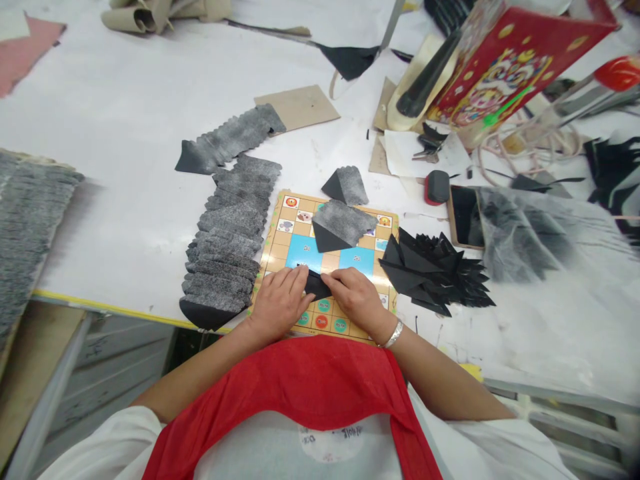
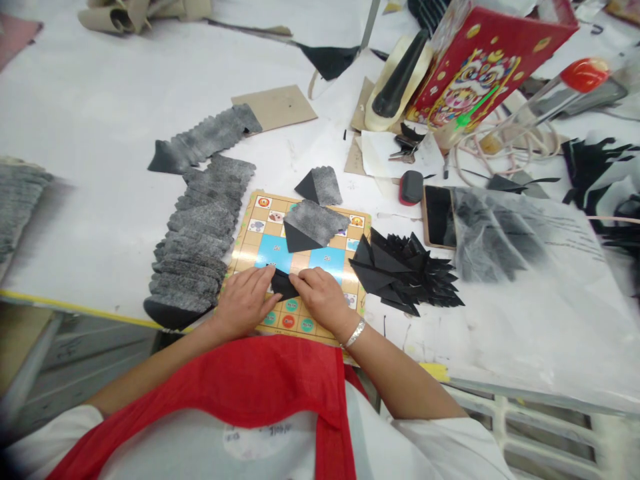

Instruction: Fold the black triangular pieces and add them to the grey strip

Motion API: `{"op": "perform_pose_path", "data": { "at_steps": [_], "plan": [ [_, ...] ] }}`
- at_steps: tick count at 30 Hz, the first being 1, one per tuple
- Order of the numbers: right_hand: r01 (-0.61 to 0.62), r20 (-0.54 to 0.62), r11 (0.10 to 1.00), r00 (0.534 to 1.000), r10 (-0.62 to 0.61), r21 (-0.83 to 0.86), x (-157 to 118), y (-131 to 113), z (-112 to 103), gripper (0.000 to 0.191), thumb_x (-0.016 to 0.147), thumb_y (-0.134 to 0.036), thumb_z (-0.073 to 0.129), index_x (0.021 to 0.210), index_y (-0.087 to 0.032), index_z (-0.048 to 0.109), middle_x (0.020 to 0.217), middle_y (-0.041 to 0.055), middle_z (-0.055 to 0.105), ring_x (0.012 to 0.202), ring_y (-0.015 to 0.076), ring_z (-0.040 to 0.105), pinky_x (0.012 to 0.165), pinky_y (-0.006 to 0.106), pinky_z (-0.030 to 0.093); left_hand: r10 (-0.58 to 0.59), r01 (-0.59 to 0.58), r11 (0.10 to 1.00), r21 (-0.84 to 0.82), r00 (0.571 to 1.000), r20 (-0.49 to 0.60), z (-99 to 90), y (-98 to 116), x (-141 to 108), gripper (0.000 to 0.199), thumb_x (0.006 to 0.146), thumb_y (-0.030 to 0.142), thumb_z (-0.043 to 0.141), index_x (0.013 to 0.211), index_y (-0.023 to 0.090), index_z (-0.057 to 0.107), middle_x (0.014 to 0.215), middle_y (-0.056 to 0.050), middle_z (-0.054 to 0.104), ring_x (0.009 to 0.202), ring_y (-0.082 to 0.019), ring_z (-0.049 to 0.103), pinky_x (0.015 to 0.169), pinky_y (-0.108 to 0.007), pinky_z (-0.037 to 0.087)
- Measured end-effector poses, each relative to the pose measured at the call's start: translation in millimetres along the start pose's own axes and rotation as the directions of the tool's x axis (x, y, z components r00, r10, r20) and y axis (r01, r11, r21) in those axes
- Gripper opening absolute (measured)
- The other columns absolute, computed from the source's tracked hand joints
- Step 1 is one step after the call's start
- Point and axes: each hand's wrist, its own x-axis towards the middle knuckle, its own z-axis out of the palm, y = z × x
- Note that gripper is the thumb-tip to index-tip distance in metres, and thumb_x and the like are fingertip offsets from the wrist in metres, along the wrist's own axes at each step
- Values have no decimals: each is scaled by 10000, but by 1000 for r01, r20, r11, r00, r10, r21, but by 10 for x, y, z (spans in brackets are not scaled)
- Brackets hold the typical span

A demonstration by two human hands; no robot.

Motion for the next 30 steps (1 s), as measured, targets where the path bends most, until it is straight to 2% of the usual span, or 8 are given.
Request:
{"op": "perform_pose_path", "data": {
  "at_steps": [5,9,16,21,26,30],
  "plan": [
    [-2,58,999,998,4,-38,-78,-3,-54,293,918,-156,429,1171,-132,576,963,108,610,835,200,484,727,335,409,32,-35,998,43,997,74,-41,27,30,517,909,480,399,1308,161,478,1280,-118,560,1118,-282,504,861,-414,362],
    [9,72,997,997,-4,-78,-178,-4,-115,292,921,-143,407,1152,-99,579,955,117,606,828,202,467,727,334,408,53,-58,997,40,992,110,-67,30,49,571,889,538,407,1321,170,472,1292,-127,547,1134,-301,492,874,-435,354],
    [46,106,995,994,-37,-85,-298,6,-184,305,919,-135,404,1173,-98,568,965,121,599,842,203,468,728,334,409,78,-77,997,-12,990,121,-121,23,86,568,879,547,424,1280,155,515,1256,-146,568,1172,-314,474,938,-455,319],
    [32,122,998,992,-25,-60,-349,37,-178,314,924,-142,392,1186,-123,563,986,120,598,854,204,475,741,344,412,67,-65,998,-18,988,142,-133,24,111,573,880,545,418,1344,211,447,1242,-142,567,1154,-313,481,937,-468,325],
    [19,119,999,993,-14,-36,-368,43,-174,312,926,-152,394,1188,-137,563,982,117,599,862,202,481,754,346,413,101,-101,995,-5,982,157,-126,32,115,555,864,566,429,1309,240,492,1237,-161,558,1161,-326,471,967,-498,305],
    [29,131,998,991,-22,-50,-385,39,-191,306,929,-162,398,1181,-129,568,986,114,600,871,198,483,770,339,406,116,-121,992,24,980,164,-108,48,97,584,858,595,409,1329,253,465,1252,-175,541,1173,-336,466,995,-531,275]
  ]
}}
